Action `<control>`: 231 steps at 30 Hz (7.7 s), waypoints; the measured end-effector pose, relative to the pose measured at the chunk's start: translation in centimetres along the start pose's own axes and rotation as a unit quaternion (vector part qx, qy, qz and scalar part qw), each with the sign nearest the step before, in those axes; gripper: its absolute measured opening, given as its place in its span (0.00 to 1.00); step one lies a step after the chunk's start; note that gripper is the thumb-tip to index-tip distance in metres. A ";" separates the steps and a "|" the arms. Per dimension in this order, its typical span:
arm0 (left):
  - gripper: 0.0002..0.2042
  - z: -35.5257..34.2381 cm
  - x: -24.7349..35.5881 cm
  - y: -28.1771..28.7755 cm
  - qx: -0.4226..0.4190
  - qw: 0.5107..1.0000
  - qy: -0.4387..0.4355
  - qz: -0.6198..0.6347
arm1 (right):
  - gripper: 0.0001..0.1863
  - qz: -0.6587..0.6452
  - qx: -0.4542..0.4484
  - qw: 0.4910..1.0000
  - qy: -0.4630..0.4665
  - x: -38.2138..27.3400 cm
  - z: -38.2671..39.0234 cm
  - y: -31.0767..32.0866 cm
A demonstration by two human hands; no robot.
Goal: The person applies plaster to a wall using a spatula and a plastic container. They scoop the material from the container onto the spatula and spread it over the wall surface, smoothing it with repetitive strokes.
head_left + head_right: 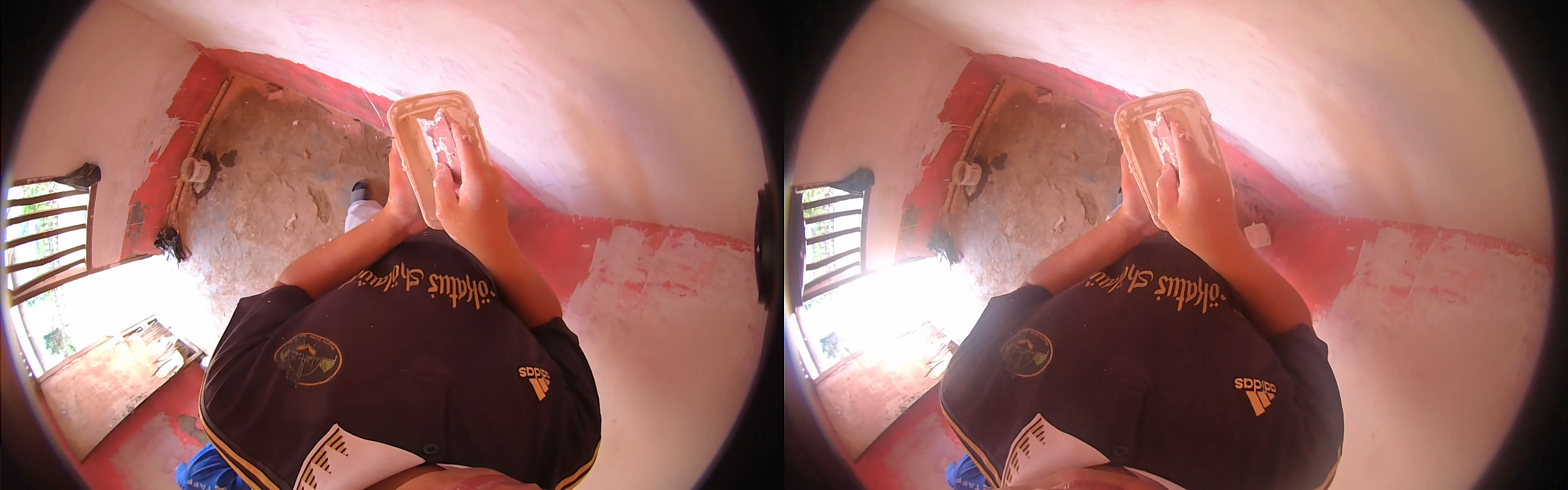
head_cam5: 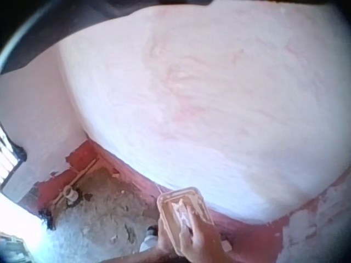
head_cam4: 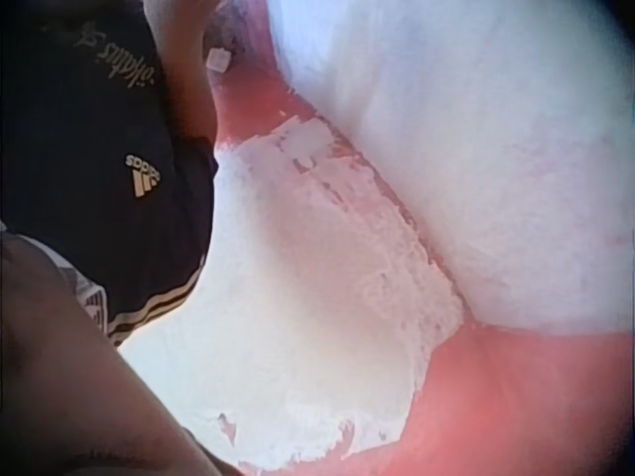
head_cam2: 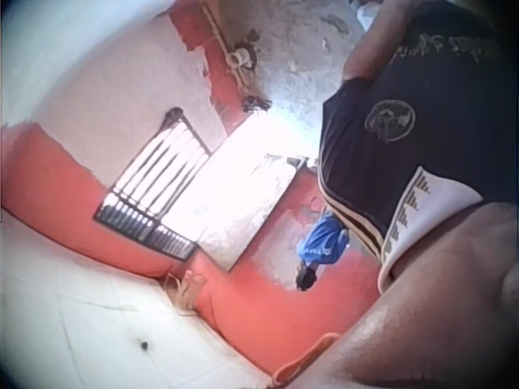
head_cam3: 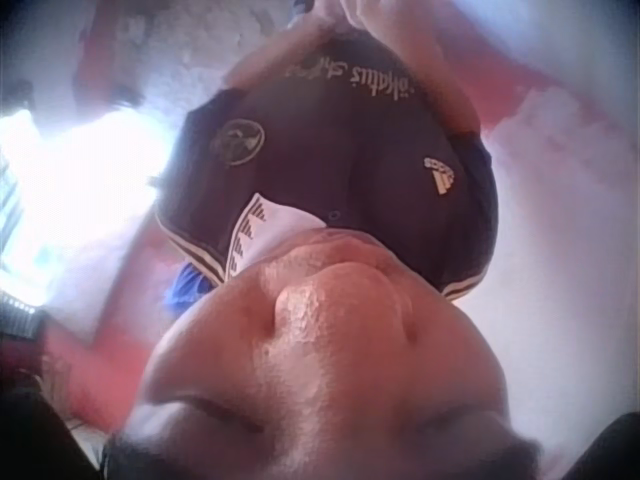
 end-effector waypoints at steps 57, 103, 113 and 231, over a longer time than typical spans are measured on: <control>0.37 2.0 1.8 -9.7 -0.025 0.991 0.129 -0.031 | 0.22 -0.464 0.218 0.810 -0.285 1.2 -1.4 10.2; 0.31 -21.8 47.2 -8.6 -0.086 0.950 0.286 -0.096 | 0.20 -0.484 0.423 0.727 -0.241 -6.2 -30.4 -27.2; 0.19 -18.3 29.1 -20.6 -0.184 0.943 0.187 -0.204 | 0.17 -0.490 0.508 0.652 -0.278 -2.0 -23.0 -3.7; 0.37 -32.4 88.9 7.5 0.042 0.977 0.184 -0.104 | 0.20 0.312 0.753 0.566 -0.126 0.1 -38.2 -34.2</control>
Point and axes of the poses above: each hand's wrist, its own z-axis away from the middle knuckle, its own y-axis out of the back of the hand, x = y × z, the point moved 10 cm from there along -z, towards the middle knuckle, and after that the axes turned 13 degrees about x, right-handed, at the moved point
